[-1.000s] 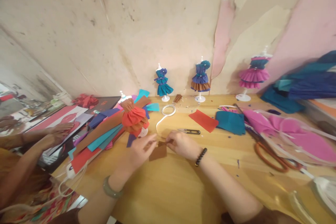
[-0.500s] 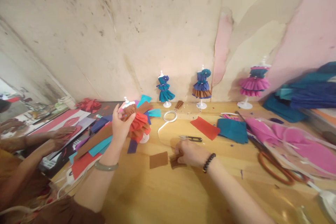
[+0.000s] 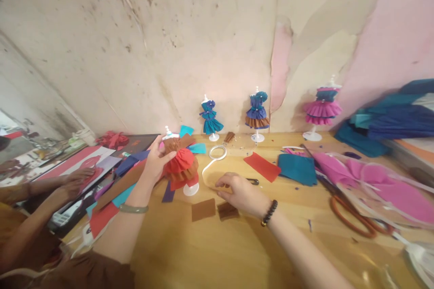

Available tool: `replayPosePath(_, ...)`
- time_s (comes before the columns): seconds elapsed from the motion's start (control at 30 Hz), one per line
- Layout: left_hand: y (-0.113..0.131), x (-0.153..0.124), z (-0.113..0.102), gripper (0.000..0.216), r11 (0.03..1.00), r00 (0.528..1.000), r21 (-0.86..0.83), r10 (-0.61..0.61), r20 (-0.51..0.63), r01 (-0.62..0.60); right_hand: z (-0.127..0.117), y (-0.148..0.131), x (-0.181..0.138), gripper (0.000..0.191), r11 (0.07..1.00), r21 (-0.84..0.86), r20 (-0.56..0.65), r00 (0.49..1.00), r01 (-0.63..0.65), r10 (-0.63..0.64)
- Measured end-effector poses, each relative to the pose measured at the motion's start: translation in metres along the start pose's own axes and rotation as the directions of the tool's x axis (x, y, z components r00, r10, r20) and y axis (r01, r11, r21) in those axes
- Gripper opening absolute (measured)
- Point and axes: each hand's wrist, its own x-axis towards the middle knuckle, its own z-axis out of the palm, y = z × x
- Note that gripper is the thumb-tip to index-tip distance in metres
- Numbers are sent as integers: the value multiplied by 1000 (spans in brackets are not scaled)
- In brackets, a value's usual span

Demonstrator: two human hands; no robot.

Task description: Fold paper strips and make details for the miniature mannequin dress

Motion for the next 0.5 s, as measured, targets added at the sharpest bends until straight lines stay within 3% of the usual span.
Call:
replayPosePath(0.13,-6,6,-3,80,1000,1000,-12,8,30,-8,-1,-3,-1,16,999,24,-46,998,34,-33)
replayPosePath(0.27,-10,11,-12,81,999,999,6,45,21,-45,4,-1,1,17,999,-53,-67,998,-8,5)
replayPosePath(0.4,-13,15,-19,81,997,997,-10,80,-7,-81,26,3,14,19,955,-295,-5,999,-36,36)
replayPosePath(0.5,-13,18,-17,79,995,995,-32,99,-5,-99,43,3,27,20,819,-573,82,992,-32,96)
